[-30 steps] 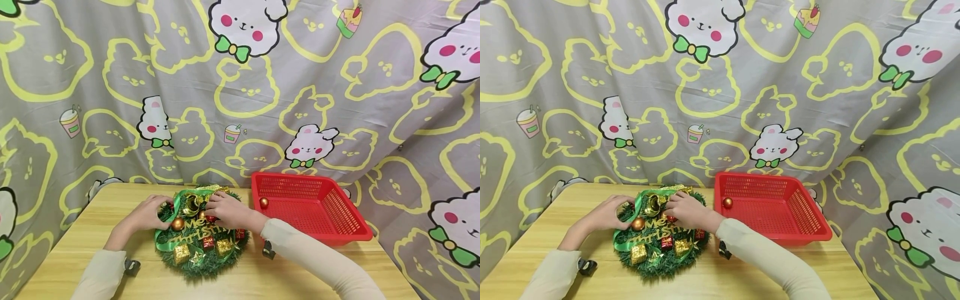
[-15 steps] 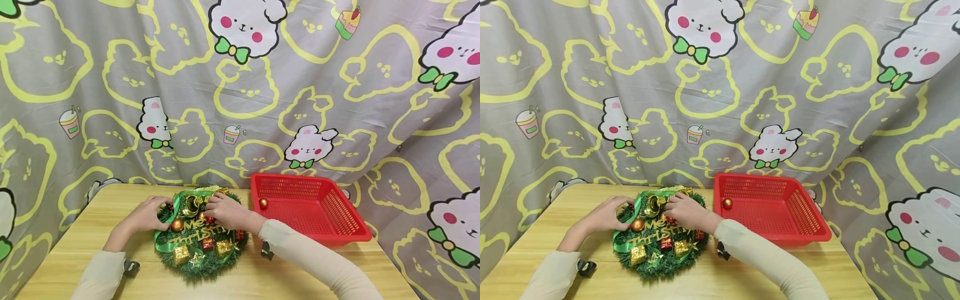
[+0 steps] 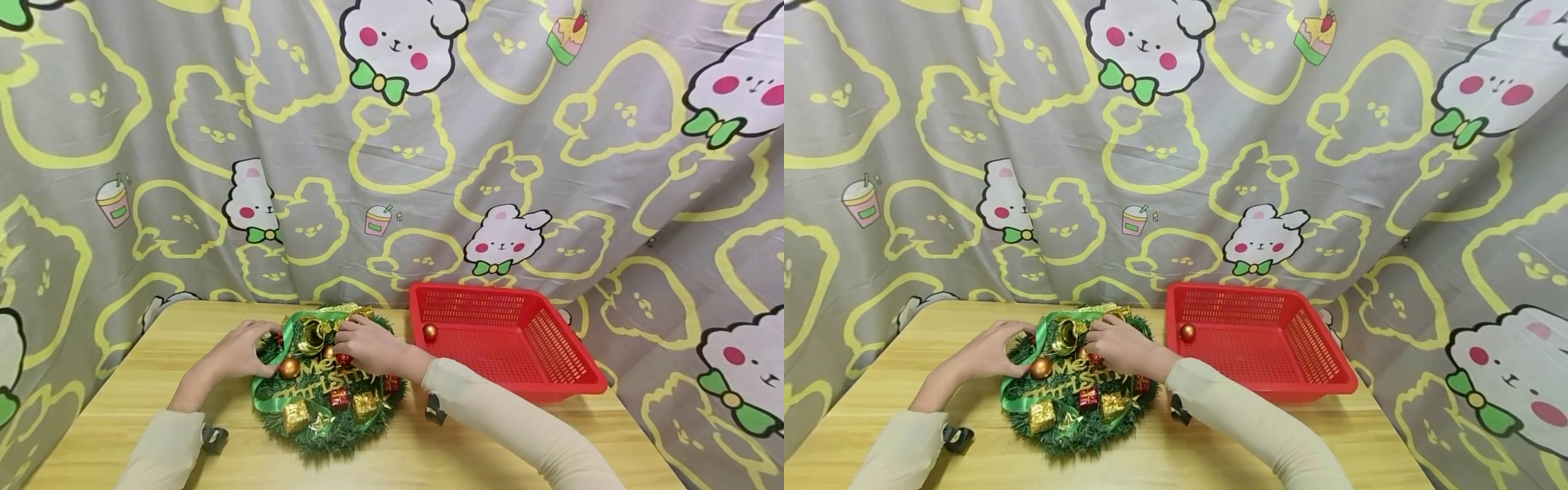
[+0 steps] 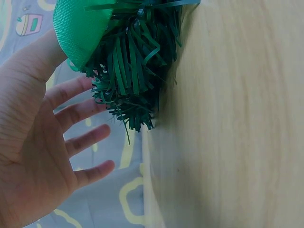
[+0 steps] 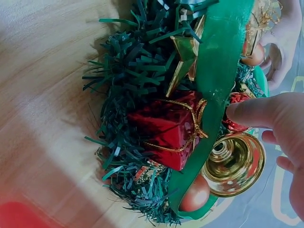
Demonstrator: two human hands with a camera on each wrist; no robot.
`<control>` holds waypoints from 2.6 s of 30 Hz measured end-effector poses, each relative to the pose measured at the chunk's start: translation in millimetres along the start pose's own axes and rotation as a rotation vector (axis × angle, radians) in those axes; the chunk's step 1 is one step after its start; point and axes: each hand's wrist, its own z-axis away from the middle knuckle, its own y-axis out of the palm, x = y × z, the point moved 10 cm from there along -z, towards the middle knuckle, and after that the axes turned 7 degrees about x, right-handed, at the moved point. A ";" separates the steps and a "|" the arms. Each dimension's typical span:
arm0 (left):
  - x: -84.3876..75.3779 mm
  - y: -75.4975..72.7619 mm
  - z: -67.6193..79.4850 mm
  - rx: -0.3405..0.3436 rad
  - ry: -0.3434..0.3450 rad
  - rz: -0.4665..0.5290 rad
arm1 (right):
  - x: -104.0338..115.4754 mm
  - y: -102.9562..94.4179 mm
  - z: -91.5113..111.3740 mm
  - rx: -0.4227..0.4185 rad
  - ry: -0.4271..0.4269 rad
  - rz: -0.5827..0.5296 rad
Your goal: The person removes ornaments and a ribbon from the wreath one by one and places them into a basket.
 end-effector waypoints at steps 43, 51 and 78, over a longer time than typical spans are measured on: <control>-2.2 -1.0 -0.6 0.014 -0.008 0.011 | -24.1 -40.4 20.1 -0.035 0.036 -0.174; 0.2 -3.0 0.2 0.005 0.005 0.011 | -39.8 -55.4 30.2 -0.129 0.051 -0.223; 7.0 -2.0 3.9 0.020 -0.009 0.063 | -100.7 -70.4 74.6 -0.196 0.205 -0.370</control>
